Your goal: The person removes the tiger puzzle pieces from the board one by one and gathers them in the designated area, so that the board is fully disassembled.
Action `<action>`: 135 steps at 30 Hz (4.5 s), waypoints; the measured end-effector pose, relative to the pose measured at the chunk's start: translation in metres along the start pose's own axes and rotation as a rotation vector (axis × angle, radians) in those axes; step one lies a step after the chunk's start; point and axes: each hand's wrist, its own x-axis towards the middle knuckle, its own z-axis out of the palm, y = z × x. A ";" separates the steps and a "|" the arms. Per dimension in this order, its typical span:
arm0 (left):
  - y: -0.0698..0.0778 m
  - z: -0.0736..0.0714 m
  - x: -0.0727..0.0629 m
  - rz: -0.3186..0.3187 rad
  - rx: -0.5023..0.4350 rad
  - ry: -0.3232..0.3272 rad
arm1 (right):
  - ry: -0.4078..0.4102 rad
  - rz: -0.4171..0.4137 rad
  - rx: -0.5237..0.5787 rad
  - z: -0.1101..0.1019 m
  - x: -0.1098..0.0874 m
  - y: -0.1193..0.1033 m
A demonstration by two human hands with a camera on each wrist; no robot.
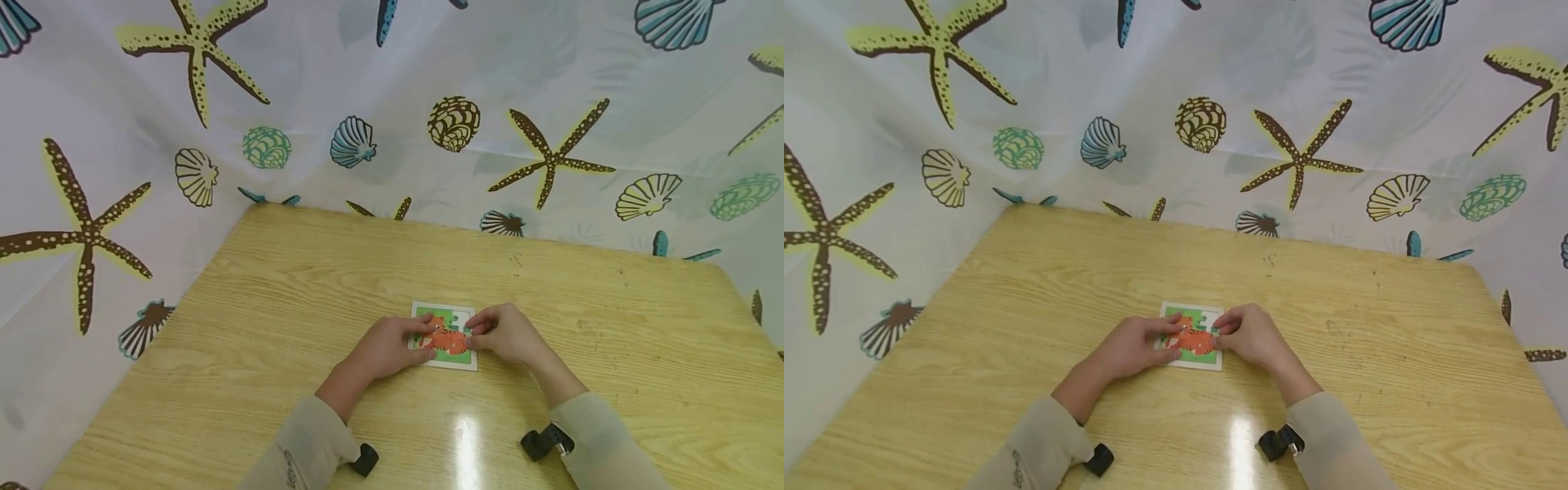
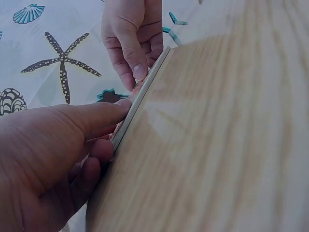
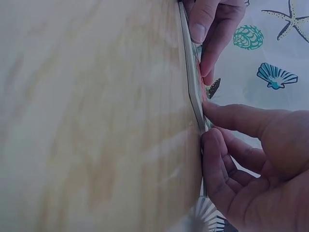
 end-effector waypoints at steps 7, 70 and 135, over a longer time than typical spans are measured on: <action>0.000 -0.002 -0.001 0.032 0.089 -0.025 | -0.004 -0.001 -0.005 0.001 -0.001 -0.003; 0.000 -0.007 -0.002 0.061 0.089 -0.038 | -0.065 0.085 0.500 -0.005 -0.003 0.010; 0.001 0.001 -0.001 0.041 0.022 -0.030 | 0.272 0.252 0.372 -0.045 -0.020 0.047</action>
